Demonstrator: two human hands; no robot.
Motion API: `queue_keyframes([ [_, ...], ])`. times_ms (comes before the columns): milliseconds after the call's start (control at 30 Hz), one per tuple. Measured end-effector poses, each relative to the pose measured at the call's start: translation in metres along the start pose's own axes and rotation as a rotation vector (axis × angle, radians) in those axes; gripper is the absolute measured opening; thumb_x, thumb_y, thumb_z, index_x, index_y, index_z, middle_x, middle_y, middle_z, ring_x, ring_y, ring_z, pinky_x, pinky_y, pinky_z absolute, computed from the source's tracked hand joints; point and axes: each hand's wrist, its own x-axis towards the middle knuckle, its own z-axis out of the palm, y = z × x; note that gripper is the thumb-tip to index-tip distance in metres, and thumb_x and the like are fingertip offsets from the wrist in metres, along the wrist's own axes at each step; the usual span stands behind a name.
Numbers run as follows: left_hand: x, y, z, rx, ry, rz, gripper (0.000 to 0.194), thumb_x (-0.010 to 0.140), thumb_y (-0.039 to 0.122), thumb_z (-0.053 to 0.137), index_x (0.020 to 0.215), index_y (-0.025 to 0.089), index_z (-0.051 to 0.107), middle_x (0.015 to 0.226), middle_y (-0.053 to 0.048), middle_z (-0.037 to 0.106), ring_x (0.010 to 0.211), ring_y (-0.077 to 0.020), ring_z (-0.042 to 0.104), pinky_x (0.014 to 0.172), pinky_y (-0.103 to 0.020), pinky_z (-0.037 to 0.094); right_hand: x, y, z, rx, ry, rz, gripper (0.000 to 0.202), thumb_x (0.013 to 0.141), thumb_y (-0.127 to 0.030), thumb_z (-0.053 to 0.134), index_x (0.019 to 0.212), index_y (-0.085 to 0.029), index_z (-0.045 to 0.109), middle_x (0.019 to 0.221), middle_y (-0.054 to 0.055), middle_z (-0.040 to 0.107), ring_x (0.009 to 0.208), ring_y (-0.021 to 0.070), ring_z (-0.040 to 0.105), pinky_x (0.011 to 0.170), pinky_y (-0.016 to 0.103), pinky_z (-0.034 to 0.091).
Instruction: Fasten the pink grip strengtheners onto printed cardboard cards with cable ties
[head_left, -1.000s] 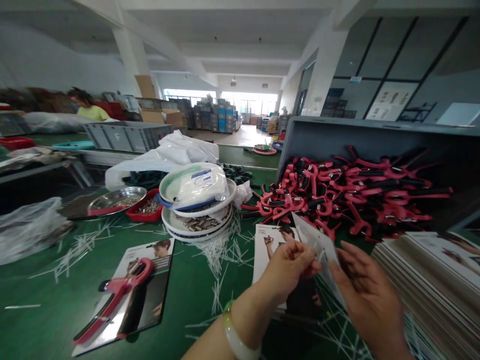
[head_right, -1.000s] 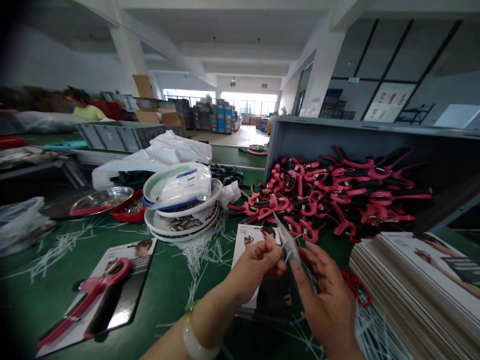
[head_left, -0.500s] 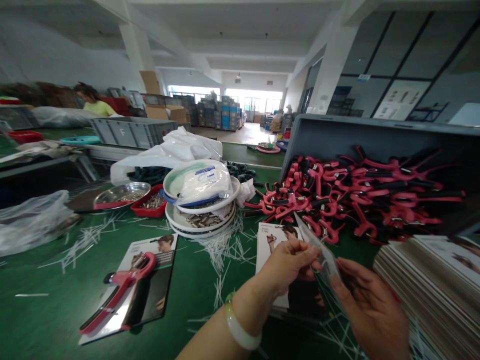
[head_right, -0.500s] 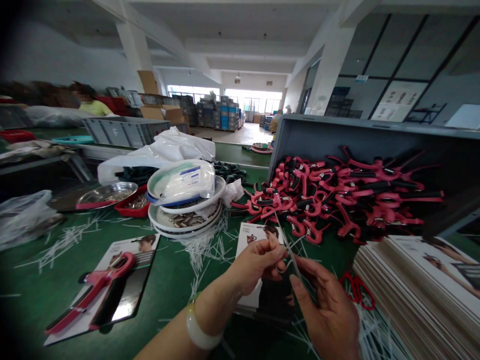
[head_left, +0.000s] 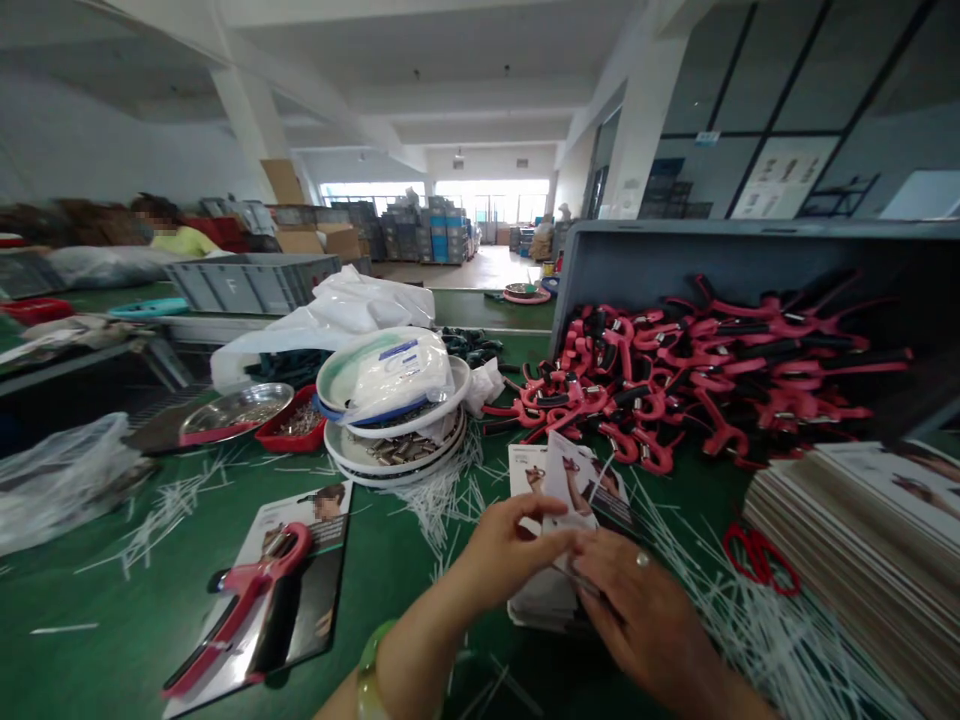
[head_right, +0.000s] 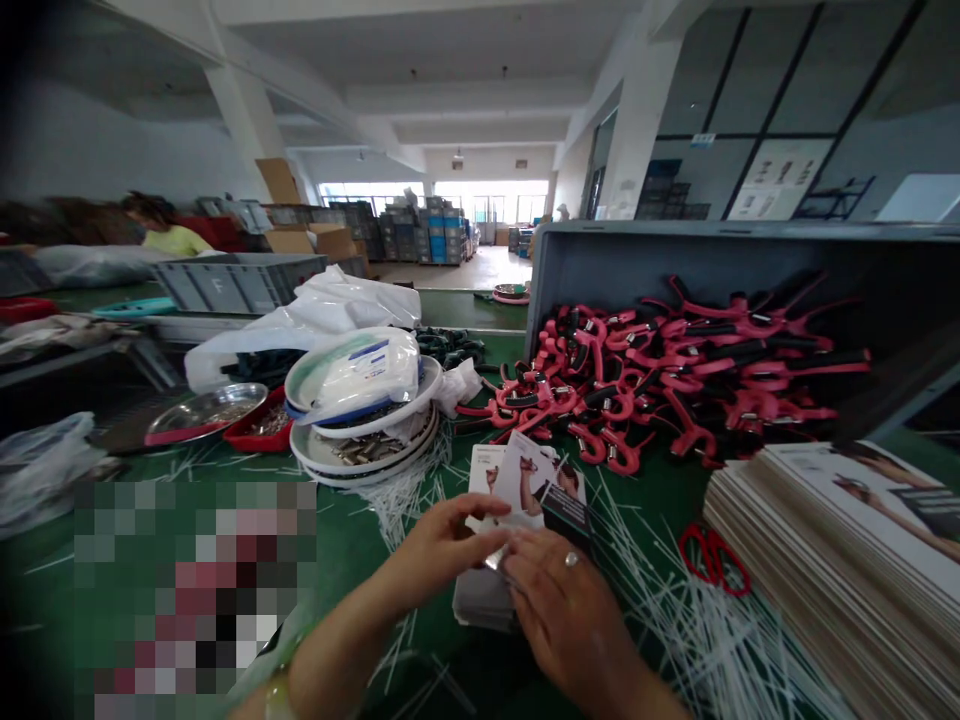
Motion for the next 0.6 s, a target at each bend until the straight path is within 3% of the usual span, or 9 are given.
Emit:
queue_keyframes([
  [100,0.003,0.001,-0.014,0.393,-0.071,0.064,0.017,0.073,0.032,0.063,0.08,0.019,0.071,0.075,-0.003,0.066,0.064,-0.0142,0.056,0.059,-0.022,0.04,0.0,-0.004,0.007,0.018,-0.044,-0.074,0.025,0.082,-0.01,0.047,0.102,-0.018,0.059,0.101,0.007,0.069,0.099,0.0184,0.063,0.09,0.038,0.052],
  [200,0.007,0.001,-0.017,0.564,0.048,0.103,0.009,0.072,0.025,0.062,0.072,0.022,0.07,0.082,-0.004,0.064,0.071,-0.0164,0.057,0.063,-0.024,0.041,0.001,-0.002,0.013,0.044,-0.08,-0.046,0.025,0.081,-0.009,0.046,0.1,-0.018,0.06,0.101,0.006,0.069,0.097,0.0189,0.064,0.09,0.042,0.051],
  [333,0.004,-0.001,-0.012,0.399,0.326,0.23,0.008,0.075,0.027,0.062,0.072,0.021,0.066,0.11,-0.008,0.056,0.1,-0.0219,0.054,0.073,-0.027,0.044,0.0,0.008,0.021,0.065,-0.123,0.05,0.025,0.081,-0.011,0.046,0.101,-0.018,0.06,0.105,0.009,0.068,0.1,0.0211,0.062,0.091,0.045,0.049],
  [433,0.003,-0.013,-0.01,0.27,0.331,0.231,0.013,0.075,0.03,0.063,0.084,0.021,0.066,0.121,-0.009,0.054,0.11,-0.0237,0.051,0.085,-0.033,0.042,-0.002,0.013,0.022,0.121,-0.186,0.1,0.027,0.082,-0.012,0.046,0.105,-0.016,0.06,0.11,0.012,0.066,0.106,0.021,0.059,0.091,0.041,0.05],
  [500,0.005,-0.027,-0.01,0.286,0.308,0.19,0.033,0.07,0.031,0.069,0.101,0.022,0.064,0.127,-0.011,0.051,0.118,-0.0261,0.047,0.096,-0.039,0.037,-0.002,0.019,0.018,0.198,-0.258,0.104,0.027,0.082,-0.016,0.049,0.107,-0.016,0.06,0.113,0.012,0.064,0.108,0.0199,0.058,0.091,0.036,0.049],
  [600,0.011,-0.053,-0.011,0.354,0.254,0.155,0.042,0.07,0.03,0.069,0.111,0.022,0.063,0.134,-0.012,0.046,0.126,-0.0275,0.04,0.106,-0.043,0.026,0.006,0.048,0.007,0.248,-0.299,0.11,0.029,0.081,-0.033,0.057,0.106,-0.019,0.062,0.114,0.009,0.064,0.11,0.0198,0.056,0.092,0.034,0.048],
])
